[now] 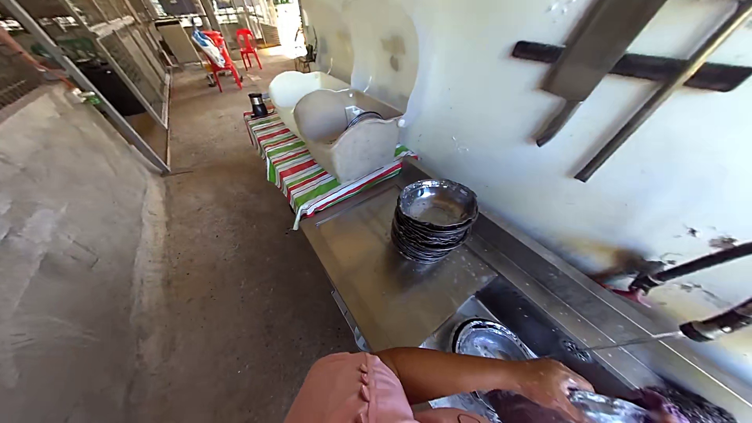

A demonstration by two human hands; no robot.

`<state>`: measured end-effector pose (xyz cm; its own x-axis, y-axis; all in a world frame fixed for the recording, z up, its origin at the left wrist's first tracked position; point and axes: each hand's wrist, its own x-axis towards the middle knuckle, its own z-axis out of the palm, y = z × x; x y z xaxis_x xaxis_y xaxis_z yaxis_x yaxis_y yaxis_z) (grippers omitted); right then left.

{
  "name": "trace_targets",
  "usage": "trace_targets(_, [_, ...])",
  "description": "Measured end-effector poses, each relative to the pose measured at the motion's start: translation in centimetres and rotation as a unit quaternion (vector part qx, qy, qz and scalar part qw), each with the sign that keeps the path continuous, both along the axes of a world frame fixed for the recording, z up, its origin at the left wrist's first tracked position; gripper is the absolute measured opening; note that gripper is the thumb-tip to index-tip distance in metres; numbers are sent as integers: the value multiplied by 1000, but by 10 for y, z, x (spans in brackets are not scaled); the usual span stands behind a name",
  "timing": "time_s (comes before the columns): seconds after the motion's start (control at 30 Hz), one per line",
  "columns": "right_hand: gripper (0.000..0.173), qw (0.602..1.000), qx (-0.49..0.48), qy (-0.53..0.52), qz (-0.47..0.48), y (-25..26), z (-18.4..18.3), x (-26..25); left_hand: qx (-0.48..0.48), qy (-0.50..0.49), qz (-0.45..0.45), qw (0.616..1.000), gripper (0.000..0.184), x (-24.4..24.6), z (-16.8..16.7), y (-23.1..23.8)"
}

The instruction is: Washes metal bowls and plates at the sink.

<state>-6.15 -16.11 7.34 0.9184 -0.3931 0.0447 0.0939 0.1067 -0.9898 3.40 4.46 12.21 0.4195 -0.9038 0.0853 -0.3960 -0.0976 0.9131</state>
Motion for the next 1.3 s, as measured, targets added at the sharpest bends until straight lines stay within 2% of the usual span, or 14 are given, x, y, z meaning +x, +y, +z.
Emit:
trace_targets(0.1, [24, 996, -59, 0, -72, -7, 1, 4, -7, 11, -46, 999, 51, 12, -6, 0])
trace_targets(0.23, [49, 924, -378, 56, -23, 30, 17, 24, 79, 77, -21, 994, 47, 14, -24, -21])
trace_targets(0.3, [40, 946, -298, 116, -61, 19, 17, 32, 63, 169, 45, 983, 32, 17, -24, -22])
trace_targets(0.37, [25, 976, -103, 115, -156, 0, -5, 29, 54, 257, 121, 957, 33, 27, -13, -15])
trace_targets(0.43, [35, 972, 8, 73, -224, -7, -43, 9, 1, 364, 225, 904, 38, 37, -16, -13])
trace_targets(0.57, [60, 957, -130, 26, -258, 62, -65, -13, -42, 444, 375, 813, 49, 48, -56, -33])
trace_targets(0.7, [53, 884, -456, 12, -98, 81, -30, 15, -1, 385, 310, 869, 41, 22, -65, -48])
trace_targets(0.8, [51, 944, -322, 37, -59, 26, -14, 29, 12, 359, 242, 901, 38, 15, -48, -42])
trace_targets(0.93, [50, 957, -125, 127, -228, 8, -46, 3, -3, 365, 315, 876, 48, 35, -41, -36])
trace_targets(1.03, [67, 953, -208, 64, -209, 72, -62, -15, -30, 390, 349, 852, 50, 45, -63, -40])
trace_targets(1.1, [66, 910, -391, 25, -135, 92, -48, -3, -14, 357, 323, 876, 47, 35, -63, -44])
trace_targets(1.17, [64, 891, -449, 6, -72, 74, -23, 17, -12, 325, 267, 907, 39, 22, -56, -46])
trace_targets(1.23, [62, 930, -365, 16, -38, 35, -5, 30, 19, 299, 228, 926, 42, 28, -43, -44])
trace_targets(1.3, [50, 982, -169, 58, -68, 0, 7, 31, 32, 283, 209, 936, 46, 43, -28, -35])
